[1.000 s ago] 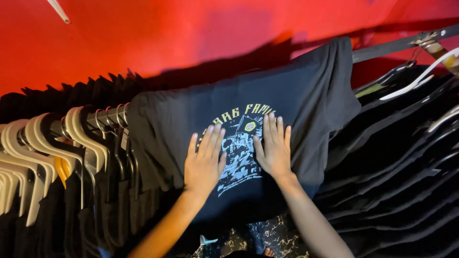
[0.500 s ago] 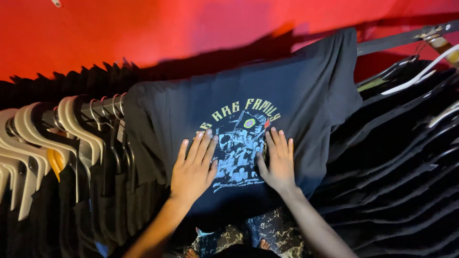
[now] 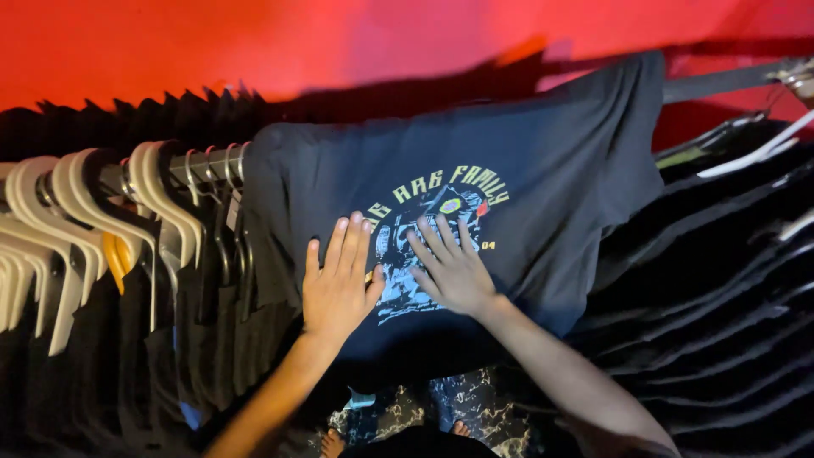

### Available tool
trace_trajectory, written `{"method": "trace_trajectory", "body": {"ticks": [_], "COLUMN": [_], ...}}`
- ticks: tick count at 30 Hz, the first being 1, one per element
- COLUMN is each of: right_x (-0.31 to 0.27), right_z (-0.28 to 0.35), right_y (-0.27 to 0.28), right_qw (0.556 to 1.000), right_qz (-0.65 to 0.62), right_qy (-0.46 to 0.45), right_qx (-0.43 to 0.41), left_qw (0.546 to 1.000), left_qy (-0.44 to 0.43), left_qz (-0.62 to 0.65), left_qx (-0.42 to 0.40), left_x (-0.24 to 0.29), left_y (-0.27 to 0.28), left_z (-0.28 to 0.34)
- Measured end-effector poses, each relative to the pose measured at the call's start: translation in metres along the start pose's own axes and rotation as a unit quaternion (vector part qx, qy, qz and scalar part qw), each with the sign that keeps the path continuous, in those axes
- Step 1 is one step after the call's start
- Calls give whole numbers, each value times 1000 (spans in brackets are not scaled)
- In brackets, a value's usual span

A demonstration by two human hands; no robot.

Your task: The person browses a clothing rack, pulling out several black t-shirts one by one to display their front and back designs. They smooth the fabric with their hands and return each shirt to the rack in sequence.

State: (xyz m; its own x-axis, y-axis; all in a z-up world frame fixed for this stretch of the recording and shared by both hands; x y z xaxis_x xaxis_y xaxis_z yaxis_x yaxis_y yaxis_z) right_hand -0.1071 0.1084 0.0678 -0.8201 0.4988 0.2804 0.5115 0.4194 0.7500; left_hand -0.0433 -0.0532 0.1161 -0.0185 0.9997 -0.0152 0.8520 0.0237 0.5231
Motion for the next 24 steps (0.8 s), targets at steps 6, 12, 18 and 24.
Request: {"method": "trace_trajectory", "body": {"ticks": [6, 12, 18, 24], "right_x": [-26, -28, -9, -13], "right_z": [76, 78, 3, -18], "right_y": [-21, -5, 52, 0], "right_qw": [995, 992, 988, 992], "right_qz": [0, -76, -53, -95], "right_qy": [-4, -37, -65, -87], "right_qx": [-97, -96, 129, 3], "left_qw": [1000, 999, 998, 995], "left_qy": [6, -1, -5, -4], "left_qz": [-5, 26, 32, 49], "left_qx": [-5, -29, -48, -87], "left_x": [-2, 1, 2, -3], "left_y": [-10, -12, -14, -15], "left_z": [3, 0, 0, 3]}}
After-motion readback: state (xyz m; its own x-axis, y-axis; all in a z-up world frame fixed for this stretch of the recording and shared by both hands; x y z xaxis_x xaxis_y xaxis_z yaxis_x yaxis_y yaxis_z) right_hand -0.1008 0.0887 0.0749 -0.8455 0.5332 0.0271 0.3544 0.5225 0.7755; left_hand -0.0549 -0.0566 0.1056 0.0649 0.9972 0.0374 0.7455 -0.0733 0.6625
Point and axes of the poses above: each hand's wrist, its own z-axis away from the middle knuckle, its own y-axis out of the back of the hand, x = y × z, the point moved 7 cm from there along -z, towards the middle knuckle, and after that the axes turned 13 degrees about y, right-handed, at the moved point
